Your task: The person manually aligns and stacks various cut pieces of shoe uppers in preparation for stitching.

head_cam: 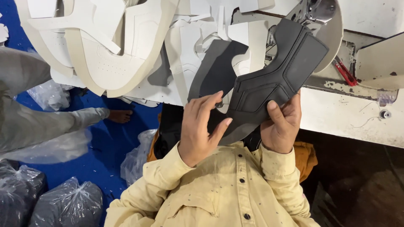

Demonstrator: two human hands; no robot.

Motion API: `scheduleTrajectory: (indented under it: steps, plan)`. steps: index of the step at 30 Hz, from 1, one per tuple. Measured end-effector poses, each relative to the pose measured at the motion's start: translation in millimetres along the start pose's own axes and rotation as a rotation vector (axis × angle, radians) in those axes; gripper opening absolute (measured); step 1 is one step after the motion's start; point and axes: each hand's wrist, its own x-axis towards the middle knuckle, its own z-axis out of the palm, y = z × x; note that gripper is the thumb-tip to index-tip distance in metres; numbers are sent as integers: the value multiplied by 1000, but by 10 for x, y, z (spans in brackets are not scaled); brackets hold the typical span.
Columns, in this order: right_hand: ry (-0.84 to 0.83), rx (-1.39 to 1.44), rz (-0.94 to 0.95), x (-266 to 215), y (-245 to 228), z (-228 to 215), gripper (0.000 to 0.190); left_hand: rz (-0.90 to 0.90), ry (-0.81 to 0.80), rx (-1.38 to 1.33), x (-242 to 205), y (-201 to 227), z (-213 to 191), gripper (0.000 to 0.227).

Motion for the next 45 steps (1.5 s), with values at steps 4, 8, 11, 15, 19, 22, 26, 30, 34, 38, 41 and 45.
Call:
scheduleTrajectory:
  steps: [4,8,11,15,19,22,26,30,34,38,41,45]
  plan:
    - [-11,-15,7,15,-10,14,69,-4,-75,9,21,35,4,61]
    - [-38,16,-5,2,27,-29,64,3,-112,23,30,30,28,68]
    - [-53,-20,-13,4,-11,27,63,27,-91,-34,-5,-33,64,70]
    - [-71,-26,-12,-27,42,-98,59,-12,-46,-72,25,-72,-18,68]
    - [-127,-7,88,-29,-84,-68,44,13,174,-61,209,-141,-274,59]
    - [-44,-317,168,-60,-25,-238,31,43,303,-71,289,-265,-454,56]
    - [80,-583,311,-213,166,-578,24,-49,279,-176,347,-234,-589,70]
    - [18,-646,344,-191,120,-450,24,14,325,54,490,-144,-464,69]
    - [-35,-674,317,-120,88,-327,28,0,319,11,329,-244,-369,68]
    - [7,-694,279,-101,117,-363,22,-78,287,-65,227,-291,-425,67]
    - [55,-670,258,-140,126,-489,19,-285,465,-290,59,-375,-525,69]
    - [30,-595,236,-131,46,-404,19,-133,621,-513,-12,-391,-746,71]
